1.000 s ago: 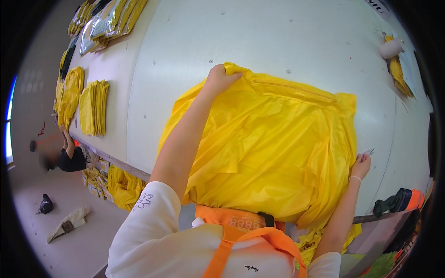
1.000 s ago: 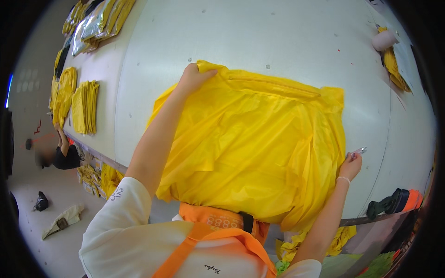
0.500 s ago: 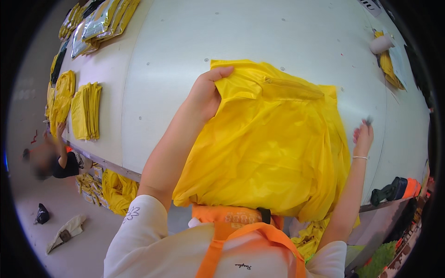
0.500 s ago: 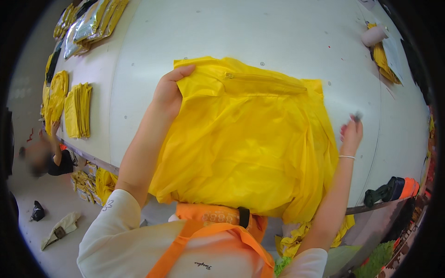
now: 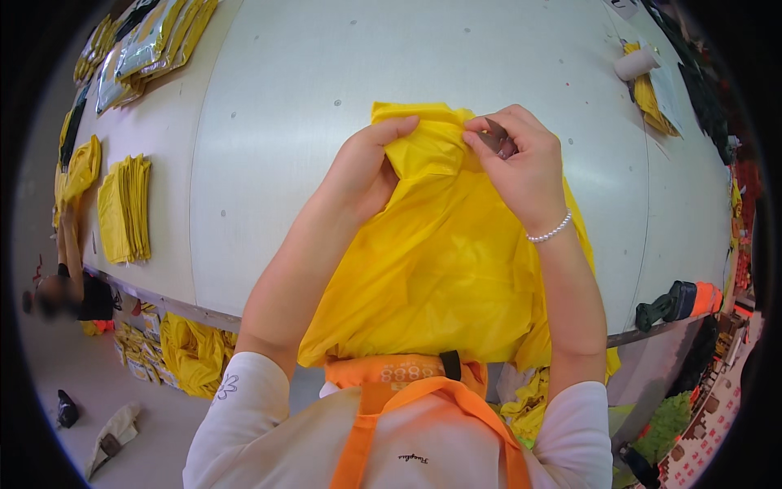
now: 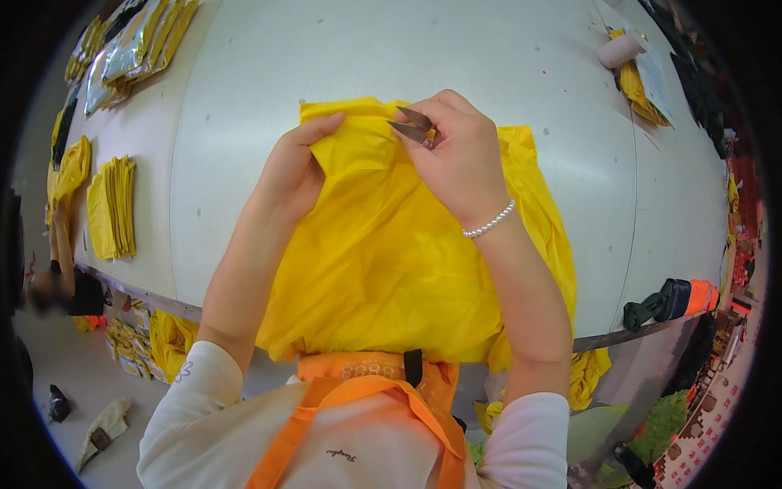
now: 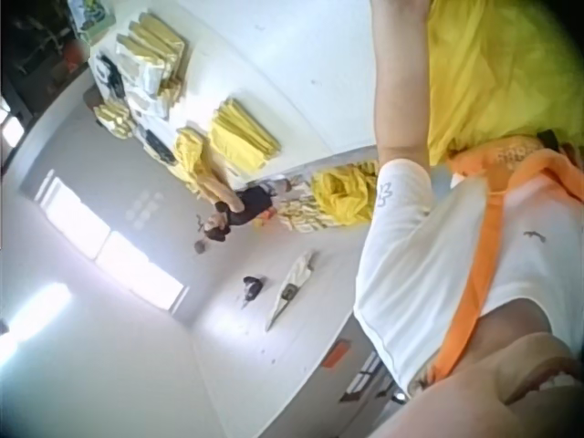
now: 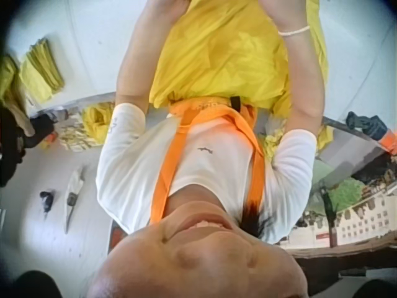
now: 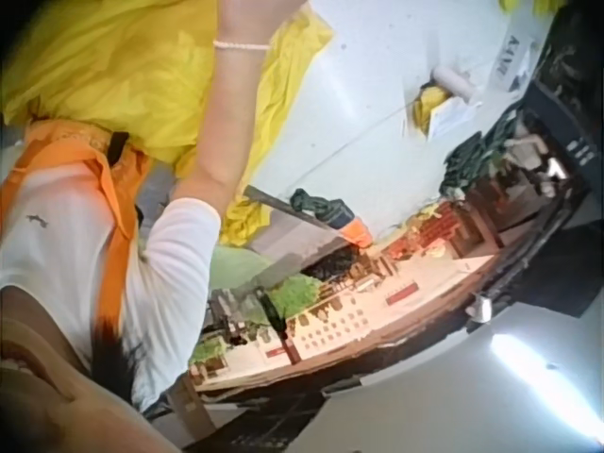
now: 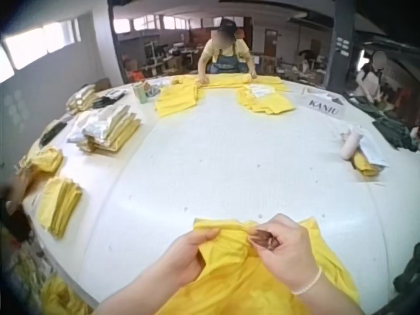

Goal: The person folds a yellow raincoat on a white table, smoothing and aligning the fabric, then uses a small blade to cut threads or tags. The person continues folding and arranging the garment into a compact shape.

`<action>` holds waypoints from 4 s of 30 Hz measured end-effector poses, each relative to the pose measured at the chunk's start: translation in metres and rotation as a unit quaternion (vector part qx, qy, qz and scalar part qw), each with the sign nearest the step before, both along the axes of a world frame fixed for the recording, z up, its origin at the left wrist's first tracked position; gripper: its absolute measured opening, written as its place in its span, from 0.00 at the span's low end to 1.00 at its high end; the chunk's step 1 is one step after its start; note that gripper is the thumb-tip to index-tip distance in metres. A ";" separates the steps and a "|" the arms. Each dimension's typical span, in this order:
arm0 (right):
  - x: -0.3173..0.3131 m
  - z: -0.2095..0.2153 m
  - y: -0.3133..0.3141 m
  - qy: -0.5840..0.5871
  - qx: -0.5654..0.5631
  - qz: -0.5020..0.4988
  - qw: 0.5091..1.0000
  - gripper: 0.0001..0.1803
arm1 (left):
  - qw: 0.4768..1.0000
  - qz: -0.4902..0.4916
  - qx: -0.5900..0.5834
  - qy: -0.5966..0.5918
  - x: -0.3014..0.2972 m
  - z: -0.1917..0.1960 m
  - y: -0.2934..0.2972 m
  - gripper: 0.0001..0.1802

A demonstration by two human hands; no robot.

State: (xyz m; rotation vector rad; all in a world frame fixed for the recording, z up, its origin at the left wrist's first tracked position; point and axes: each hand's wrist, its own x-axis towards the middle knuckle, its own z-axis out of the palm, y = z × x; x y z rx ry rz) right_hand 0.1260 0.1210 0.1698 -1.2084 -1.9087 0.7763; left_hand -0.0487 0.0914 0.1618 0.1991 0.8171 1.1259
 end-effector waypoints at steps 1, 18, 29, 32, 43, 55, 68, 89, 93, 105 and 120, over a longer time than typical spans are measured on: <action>-0.001 0.000 0.000 0.001 -0.008 0.000 1.000 0.04 | 1.000 0.008 -0.003 0.002 0.000 0.002 0.000 0.18; 0.033 -0.010 -0.015 0.006 -0.137 -0.005 0.990 0.11 | 0.997 -0.009 -0.036 -0.073 -0.014 -0.011 0.009 0.19; 0.016 0.006 -0.018 -0.059 0.011 0.014 0.998 0.07 | 0.998 -0.049 0.004 -0.046 -0.010 0.004 0.003 0.18; 0.016 0.009 -0.020 -0.090 0.021 0.013 0.996 0.07 | 0.997 -0.053 0.005 -0.048 -0.009 0.005 0.002 0.18; 0.011 0.003 0.009 0.114 -0.205 0.048 0.971 0.11 | 0.987 -0.132 0.093 -0.020 -0.031 0.007 0.007 0.23; 0.014 -0.015 0.001 0.156 -0.183 -0.060 0.969 0.06 | 0.932 -0.136 0.183 0.281 -0.078 -0.006 -0.021 0.17; -0.088 0.004 -0.042 0.114 0.058 0.023 0.992 0.07 | 0.969 0.003 0.138 0.203 -0.066 -0.001 -0.042 0.14; -0.092 -0.035 -0.042 0.084 0.032 0.018 0.996 0.10 | 0.992 0.108 0.027 0.067 -0.067 -0.009 -0.041 0.10; -0.096 -0.031 -0.035 0.057 0.099 0.026 0.993 0.11 | 0.991 0.107 0.041 0.074 -0.065 -0.007 -0.041 0.10; -0.107 -0.015 -0.029 0.123 0.082 0.015 0.989 0.05 | 0.979 0.091 0.079 0.167 -0.059 -0.008 -0.044 0.09; -0.092 -0.038 -0.042 0.086 0.061 0.007 0.994 0.09 | 0.990 0.105 0.019 0.089 -0.056 -0.001 -0.044 0.10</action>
